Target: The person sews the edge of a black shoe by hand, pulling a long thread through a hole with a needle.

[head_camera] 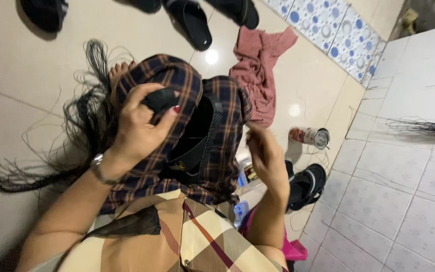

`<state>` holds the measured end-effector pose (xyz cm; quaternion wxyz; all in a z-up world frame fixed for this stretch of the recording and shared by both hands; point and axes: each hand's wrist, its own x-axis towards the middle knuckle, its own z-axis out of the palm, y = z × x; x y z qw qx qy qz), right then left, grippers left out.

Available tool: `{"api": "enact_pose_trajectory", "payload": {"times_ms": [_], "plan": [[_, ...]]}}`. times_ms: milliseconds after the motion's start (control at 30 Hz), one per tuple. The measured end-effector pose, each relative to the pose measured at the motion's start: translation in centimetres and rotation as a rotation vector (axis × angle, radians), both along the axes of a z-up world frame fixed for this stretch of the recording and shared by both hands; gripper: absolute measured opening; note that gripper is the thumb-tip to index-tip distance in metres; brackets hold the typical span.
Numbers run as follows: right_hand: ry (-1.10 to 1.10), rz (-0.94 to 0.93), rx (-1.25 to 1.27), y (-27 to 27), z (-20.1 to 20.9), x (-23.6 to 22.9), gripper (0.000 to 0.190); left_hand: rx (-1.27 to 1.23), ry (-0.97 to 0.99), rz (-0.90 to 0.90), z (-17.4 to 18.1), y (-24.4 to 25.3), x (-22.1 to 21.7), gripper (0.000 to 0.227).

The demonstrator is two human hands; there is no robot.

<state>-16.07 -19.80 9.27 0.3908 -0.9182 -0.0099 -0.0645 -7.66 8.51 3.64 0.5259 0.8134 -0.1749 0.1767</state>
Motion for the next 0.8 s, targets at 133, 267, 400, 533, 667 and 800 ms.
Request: {"api": "enact_pose_trajectory", "payload": {"times_ms": [133, 267, 400, 533, 667, 800], "plan": [[0.097, 0.272, -0.213, 1.8, 2.6, -1.0, 0.047, -0.046, 0.222, -0.116, 2.1, 0.3, -2.9, 0.018], [0.072, 0.386, -0.61, 2.3, 2.7, -0.4, 0.046, 0.29, 0.427, -0.38, 2.9, 0.2, -3.9, 0.034], [0.056, 0.418, -0.661, 3.1, 3.2, -0.2, 0.049, 0.378, 0.376, -0.407, 3.7, -0.3, -3.8, 0.043], [0.04, 0.435, -0.667, 3.0, 2.9, -0.1, 0.05, 0.428, 0.342, -0.423, 2.9, -1.1, -3.9, 0.051], [0.053, 0.472, -0.696, 3.1, 3.6, 0.6, 0.052, 0.441, 0.286, -0.405, 1.4, -1.7, -4.2, 0.054], [0.066, 0.484, -0.759, 4.2, 5.8, 1.5, 0.05, 0.442, 0.282, -0.391, 1.0, -1.9, -4.4, 0.055]]}}
